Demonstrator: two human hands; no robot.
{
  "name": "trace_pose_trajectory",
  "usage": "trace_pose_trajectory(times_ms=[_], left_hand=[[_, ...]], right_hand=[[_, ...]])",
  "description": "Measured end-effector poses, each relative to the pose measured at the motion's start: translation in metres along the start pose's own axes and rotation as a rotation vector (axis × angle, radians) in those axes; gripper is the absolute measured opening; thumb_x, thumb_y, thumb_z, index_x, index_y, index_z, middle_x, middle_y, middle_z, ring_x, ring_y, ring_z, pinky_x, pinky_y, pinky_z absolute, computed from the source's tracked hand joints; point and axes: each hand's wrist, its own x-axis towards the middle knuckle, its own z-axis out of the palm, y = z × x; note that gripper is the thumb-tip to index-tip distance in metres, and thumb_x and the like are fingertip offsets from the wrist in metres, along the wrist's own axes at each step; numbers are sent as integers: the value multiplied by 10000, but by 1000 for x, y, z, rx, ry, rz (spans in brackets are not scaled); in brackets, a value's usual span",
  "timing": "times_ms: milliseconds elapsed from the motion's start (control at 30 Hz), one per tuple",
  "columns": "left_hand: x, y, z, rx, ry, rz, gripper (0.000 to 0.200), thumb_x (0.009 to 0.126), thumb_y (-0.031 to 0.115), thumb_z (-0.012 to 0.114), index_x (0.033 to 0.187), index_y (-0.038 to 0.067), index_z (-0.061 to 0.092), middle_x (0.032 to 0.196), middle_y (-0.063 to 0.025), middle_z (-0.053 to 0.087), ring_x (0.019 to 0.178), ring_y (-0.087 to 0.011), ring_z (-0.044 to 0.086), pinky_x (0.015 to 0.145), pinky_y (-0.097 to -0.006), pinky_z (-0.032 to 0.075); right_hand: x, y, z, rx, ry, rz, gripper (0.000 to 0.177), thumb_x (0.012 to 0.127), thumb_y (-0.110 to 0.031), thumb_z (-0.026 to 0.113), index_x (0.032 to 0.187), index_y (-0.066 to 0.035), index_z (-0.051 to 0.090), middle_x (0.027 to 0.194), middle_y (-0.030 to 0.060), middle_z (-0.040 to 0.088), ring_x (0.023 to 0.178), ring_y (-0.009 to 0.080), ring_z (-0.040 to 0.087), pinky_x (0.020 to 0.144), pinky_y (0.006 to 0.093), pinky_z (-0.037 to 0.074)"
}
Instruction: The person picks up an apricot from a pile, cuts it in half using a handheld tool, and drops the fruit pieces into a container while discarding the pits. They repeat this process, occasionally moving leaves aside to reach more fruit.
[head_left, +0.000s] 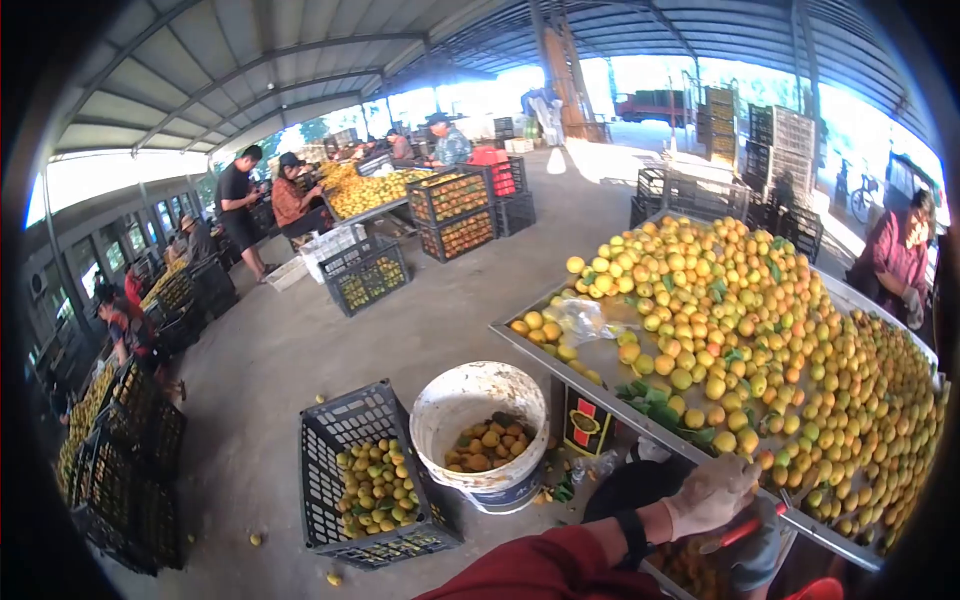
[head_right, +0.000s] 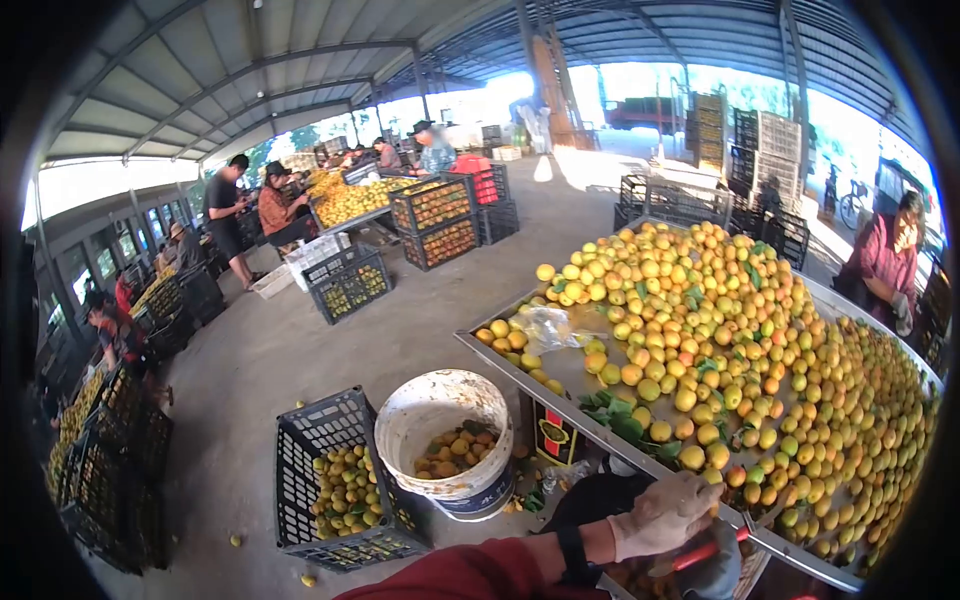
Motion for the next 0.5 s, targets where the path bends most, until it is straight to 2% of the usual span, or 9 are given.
trace_pose_trajectory(times_ms=[67,100,133,200,267,367,433,467,500], left_hand=[[-1,3,-4,-44,7,4,265,758,96,578,1001,-6,546,834,-131,558,767,-317,544,652,-411,434],[-1,6,-5,-55,-58,-10,234,760,96,574,971,-3,548,829,-131,558,759,-319,545,645,-411,432],[0,8,-5,-70,-126,-24,203,762,97,571,940,1,551,824,-131,559,750,-320,546,638,-411,429],[-6,9,7,-40,-85,-14,182,762,100,570,917,6,549,802,-130,558,756,-318,549,635,-409,427],[-7,6,9,-3,-45,5,162,762,102,570,894,11,547,781,-130,557,762,-315,551,632,-408,425],[-7,8,-3,-50,1,-27,169,761,109,576,894,10,544,762,-137,553,774,-320,553,637,-417,422],[-2,15,-21,-198,-214,-85,208,775,121,576,943,2,549,775,-139,555,778,-328,550,642,-422,424],[-3,13,-21,-199,-211,-88,208,775,121,576,943,2,549,775,-139,555,778,-328,550,642,-422,424],[-4,11,-20,-199,-216,-83,222,781,126,577,960,-2,546,780,-139,557,775,-332,549,641,-425,424]], right_hand=[[2,-8,-23,-81,-196,48,278,912,-342,468,998,-92,553,917,48,601,855,180,573,771,332,462],[-14,-18,30,-101,-69,56,306,918,-347,459,1066,-92,544,973,42,603,880,181,579,789,334,471],[-10,-14,29,-105,-75,55,306,918,-347,459,1066,-92,544,973,42,603,880,181,579,789,334,471],[-2,-3,21,-55,7,-16,331,923,-341,453,1123,-88,526,1027,44,598,892,181,589,781,332,487],[-1,-6,21,-94,-27,-33,334,926,-331,449,1140,-83,512,1049,49,594,877,185,600,747,335,502],[-9,-12,37,-171,39,-140,309,917,-318,470,1114,-82,501,977,57,597,830,190,609,695,324,513],[-13,-17,45,-224,81,-207,294,910,-309,484,1096,-82,494,929,62,599,799,193,615,661,317,520],[-14,-18,45,-225,79,-203,294,910,-309,484,1096,-82,494,929,62,599,799,193,615,661,317,520],[-16,-21,43,-248,61,-145,294,903,-312,495,1084,-80,491,877,68,597,722,191,616,586,301,517]])
